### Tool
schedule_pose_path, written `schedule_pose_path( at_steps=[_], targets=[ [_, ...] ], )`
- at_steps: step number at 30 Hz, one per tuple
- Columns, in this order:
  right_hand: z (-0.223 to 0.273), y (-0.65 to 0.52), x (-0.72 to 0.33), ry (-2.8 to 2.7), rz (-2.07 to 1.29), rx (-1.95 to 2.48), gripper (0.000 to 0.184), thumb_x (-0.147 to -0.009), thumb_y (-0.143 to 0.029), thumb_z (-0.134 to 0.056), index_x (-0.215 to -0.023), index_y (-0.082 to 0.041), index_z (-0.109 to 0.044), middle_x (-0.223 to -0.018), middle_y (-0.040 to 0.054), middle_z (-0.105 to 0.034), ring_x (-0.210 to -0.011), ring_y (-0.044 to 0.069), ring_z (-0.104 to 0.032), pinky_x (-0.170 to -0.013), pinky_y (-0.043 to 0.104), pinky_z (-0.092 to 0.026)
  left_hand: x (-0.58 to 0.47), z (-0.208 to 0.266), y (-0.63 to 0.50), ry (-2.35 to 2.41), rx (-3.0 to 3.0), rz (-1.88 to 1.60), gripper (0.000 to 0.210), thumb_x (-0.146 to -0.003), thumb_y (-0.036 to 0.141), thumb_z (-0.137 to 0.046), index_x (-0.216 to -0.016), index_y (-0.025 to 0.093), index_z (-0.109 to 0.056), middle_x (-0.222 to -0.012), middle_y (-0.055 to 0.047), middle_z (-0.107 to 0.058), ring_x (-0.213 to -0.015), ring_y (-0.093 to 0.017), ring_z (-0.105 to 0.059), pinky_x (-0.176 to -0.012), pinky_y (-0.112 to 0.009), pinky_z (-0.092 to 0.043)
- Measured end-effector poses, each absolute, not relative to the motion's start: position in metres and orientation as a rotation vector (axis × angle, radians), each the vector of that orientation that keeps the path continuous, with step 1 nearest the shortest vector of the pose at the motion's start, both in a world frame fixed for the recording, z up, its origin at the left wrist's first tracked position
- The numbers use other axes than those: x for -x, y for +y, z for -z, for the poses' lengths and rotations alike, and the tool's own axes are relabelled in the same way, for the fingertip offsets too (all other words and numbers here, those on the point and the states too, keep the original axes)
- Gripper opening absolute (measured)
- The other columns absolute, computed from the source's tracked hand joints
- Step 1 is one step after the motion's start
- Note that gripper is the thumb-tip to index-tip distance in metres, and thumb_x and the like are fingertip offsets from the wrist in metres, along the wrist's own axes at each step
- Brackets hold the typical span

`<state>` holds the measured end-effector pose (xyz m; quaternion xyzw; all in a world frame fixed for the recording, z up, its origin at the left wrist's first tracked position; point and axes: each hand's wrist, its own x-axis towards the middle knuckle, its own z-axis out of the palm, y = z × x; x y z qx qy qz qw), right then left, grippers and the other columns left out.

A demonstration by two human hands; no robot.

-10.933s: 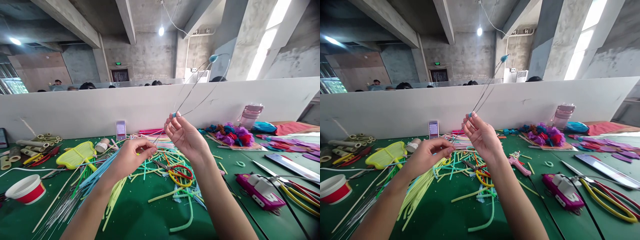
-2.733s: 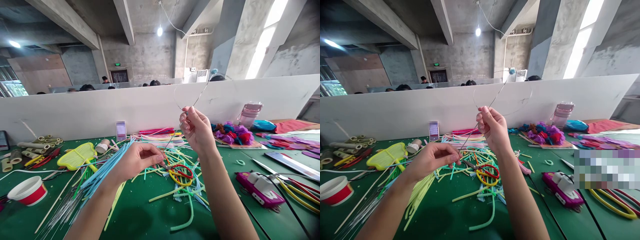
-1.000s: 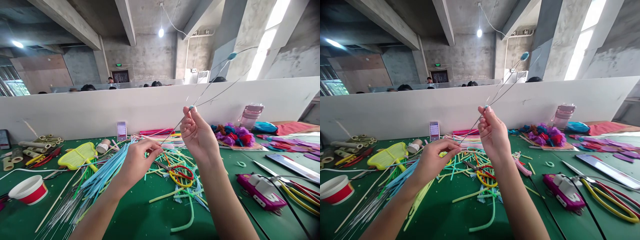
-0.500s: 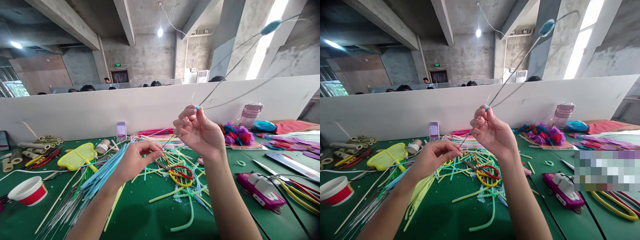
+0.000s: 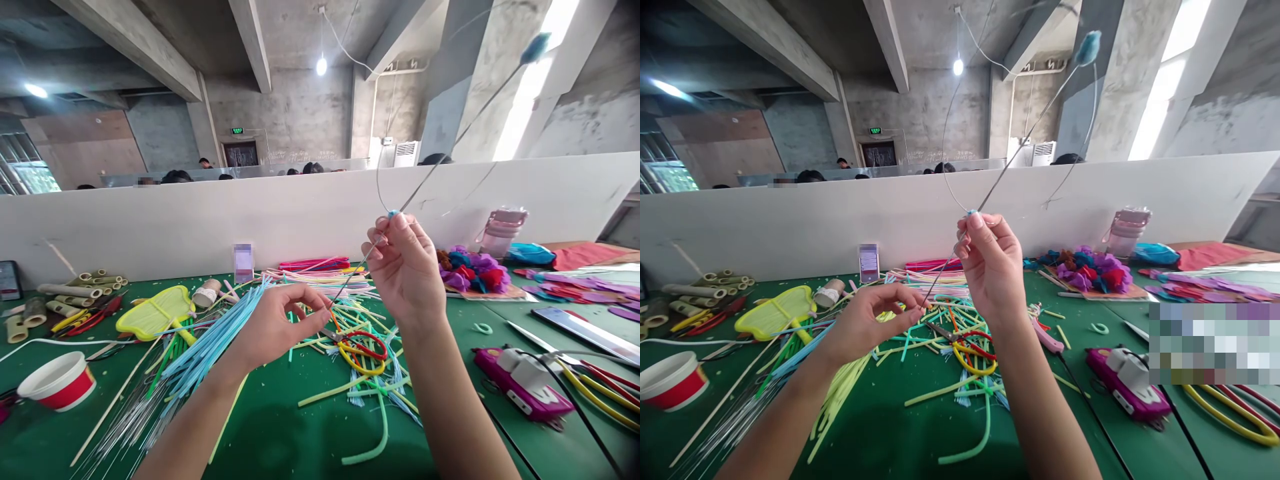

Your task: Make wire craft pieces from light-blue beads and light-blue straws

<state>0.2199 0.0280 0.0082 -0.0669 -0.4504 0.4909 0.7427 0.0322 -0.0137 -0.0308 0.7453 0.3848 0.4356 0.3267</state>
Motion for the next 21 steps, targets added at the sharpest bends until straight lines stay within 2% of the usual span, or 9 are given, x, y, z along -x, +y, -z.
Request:
schedule_pose_path(
  at_steps=[5, 9, 14, 18, 21],
  targets=[
    [-0.008, 0.027, -0.217, -0.989, -1.030, 0.171, 0.030, -0.066, -0.034, -0.089, -0.074, -0.026, -0.062, -0.077, -0.0035, -0.063, -0.065, 0.009, -0.056, -0.049, 0.021, -0.045, -0.036, 0.031, -0.017, 1.070, -1.980, -1.167, 0.023, -0.086, 0.032, -0.071, -0.071, 0.019, -0.058, -0.089, -0.003, -0.075, -0.096, -0.021, -0.070, -0.078, -0.029, -0.052],
    [-0.007, 0.024, -0.214, -1.021, -0.958, 0.196, 0.025, -0.073, -0.032, -0.085, -0.077, -0.026, -0.061, -0.080, -0.0032, -0.067, -0.063, 0.008, -0.056, -0.054, 0.023, -0.047, -0.037, 0.035, -0.013, 1.272, -2.084, -1.290, 0.019, -0.088, 0.035, -0.065, -0.076, 0.021, -0.061, -0.092, -0.003, -0.075, -0.089, -0.020, -0.068, -0.072, -0.029, -0.050],
    [-0.005, 0.017, -0.209, -1.020, -0.856, 0.249, 0.019, -0.079, -0.029, -0.081, -0.078, -0.025, -0.062, -0.081, -0.0021, -0.070, -0.066, 0.010, -0.059, -0.059, 0.025, -0.050, -0.037, 0.040, -0.007, 1.467, -2.333, -1.381, 0.017, -0.092, 0.030, -0.059, -0.076, 0.022, -0.057, -0.081, 0.000, -0.070, -0.083, -0.019, -0.065, -0.070, -0.029, -0.044],
    [-0.007, 0.013, -0.210, -0.984, -0.930, 0.257, 0.015, -0.078, -0.028, -0.082, -0.085, -0.025, -0.069, -0.078, -0.0026, -0.067, -0.067, 0.008, -0.061, -0.058, 0.021, -0.049, -0.038, 0.040, -0.009, 1.403, -2.445, -1.338, 0.018, -0.093, 0.025, -0.057, -0.075, 0.021, -0.055, -0.079, 0.001, -0.067, -0.074, -0.016, -0.060, -0.069, -0.027, -0.040],
    [-0.009, 0.015, -0.215, -1.061, -1.046, 0.292, 0.015, -0.078, -0.032, -0.082, -0.086, -0.022, -0.074, -0.076, -0.0014, -0.066, -0.058, 0.006, -0.055, -0.052, 0.019, -0.047, -0.038, 0.039, -0.012, 1.326, -2.449, -1.222, 0.020, -0.092, 0.022, -0.057, -0.073, 0.021, -0.053, -0.073, 0.004, -0.063, -0.069, -0.014, -0.056, -0.066, -0.026, -0.038]
  ],
)
